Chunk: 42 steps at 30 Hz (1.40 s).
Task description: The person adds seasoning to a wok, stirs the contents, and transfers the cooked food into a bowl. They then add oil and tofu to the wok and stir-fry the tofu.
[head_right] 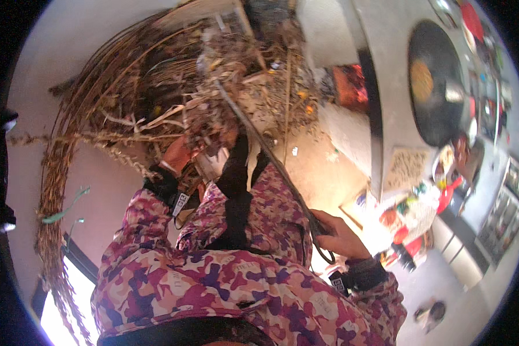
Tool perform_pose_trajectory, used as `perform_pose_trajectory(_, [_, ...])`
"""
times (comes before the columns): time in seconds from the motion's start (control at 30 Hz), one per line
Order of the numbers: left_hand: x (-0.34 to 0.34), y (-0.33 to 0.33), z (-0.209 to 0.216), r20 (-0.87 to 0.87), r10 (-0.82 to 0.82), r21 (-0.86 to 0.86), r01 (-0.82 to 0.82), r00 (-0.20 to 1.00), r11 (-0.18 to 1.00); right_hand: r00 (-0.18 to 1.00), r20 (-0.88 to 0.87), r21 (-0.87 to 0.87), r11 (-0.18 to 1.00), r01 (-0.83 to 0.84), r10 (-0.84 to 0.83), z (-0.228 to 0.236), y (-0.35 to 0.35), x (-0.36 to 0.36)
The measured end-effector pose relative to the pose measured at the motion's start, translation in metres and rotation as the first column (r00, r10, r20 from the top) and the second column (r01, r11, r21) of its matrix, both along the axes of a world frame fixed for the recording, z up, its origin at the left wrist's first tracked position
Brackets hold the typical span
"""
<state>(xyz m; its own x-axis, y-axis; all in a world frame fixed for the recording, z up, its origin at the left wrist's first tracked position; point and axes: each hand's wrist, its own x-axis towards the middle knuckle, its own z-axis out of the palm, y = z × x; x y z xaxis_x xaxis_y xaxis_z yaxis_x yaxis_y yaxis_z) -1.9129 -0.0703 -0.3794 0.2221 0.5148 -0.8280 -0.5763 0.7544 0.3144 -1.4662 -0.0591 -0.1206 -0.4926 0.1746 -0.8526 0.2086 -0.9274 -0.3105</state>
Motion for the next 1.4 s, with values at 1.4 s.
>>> perform_pose_trajectory(1.4, [0.075,0.206,0.017,-0.637,-0.564,0.163,0.807,0.525,0.567,0.789,0.278,0.575,0.752,0.320,-0.548,-0.222,-0.213,-0.183])
